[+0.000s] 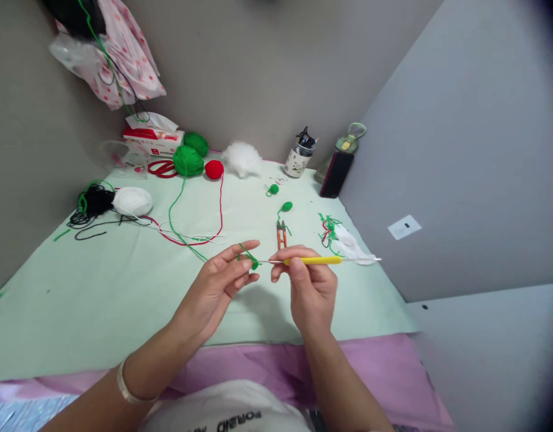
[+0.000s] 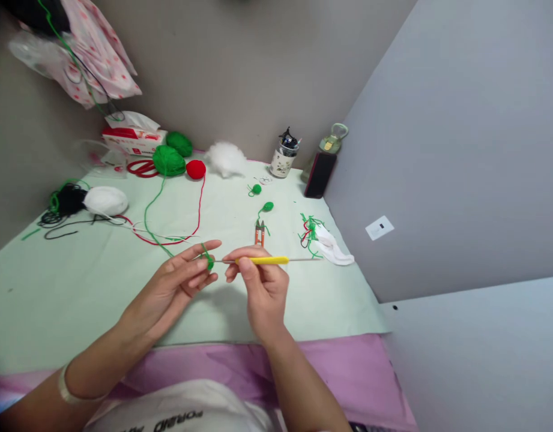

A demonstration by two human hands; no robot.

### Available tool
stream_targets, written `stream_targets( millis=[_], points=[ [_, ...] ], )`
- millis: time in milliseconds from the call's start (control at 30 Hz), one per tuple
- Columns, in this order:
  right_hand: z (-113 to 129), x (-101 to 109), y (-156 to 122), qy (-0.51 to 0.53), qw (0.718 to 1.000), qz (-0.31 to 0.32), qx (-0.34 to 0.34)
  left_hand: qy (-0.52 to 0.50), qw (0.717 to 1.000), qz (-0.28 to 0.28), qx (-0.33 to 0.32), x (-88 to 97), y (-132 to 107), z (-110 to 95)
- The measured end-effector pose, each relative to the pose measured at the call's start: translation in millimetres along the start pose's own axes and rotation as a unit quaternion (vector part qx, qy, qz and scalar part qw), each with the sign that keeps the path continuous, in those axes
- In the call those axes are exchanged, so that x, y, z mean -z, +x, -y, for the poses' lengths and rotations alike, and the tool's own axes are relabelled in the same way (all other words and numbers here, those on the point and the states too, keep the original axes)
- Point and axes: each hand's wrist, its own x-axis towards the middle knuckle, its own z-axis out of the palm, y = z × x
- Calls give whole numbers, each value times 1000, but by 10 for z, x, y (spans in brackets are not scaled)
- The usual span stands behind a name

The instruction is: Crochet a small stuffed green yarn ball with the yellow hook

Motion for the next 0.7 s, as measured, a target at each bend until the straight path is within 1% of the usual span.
stream_targets(
  millis=[67, 133, 233, 367, 533, 700],
  points=[
    [-12, -18, 23, 31, 999, 23, -28, 27, 1000, 8, -14, -19, -17, 5],
    [-28, -34, 36, 23, 999, 32, -34, 48, 998, 12, -25, -33, -33, 14],
    [-46, -37, 40, 36, 997, 34, -66, 66, 997, 14, -29, -37, -45, 19],
    [-62, -17, 45, 103, 988, 18, -115, 61, 997, 3, -35, -24, -41, 0],
    [-92, -13, 42, 127, 984, 18, -120, 40, 998, -3, -43, -23, -34, -26],
    [-101, -62, 30, 121, 985, 7, -123, 53, 997, 1, -53, -43, -38, -12]
  ],
)
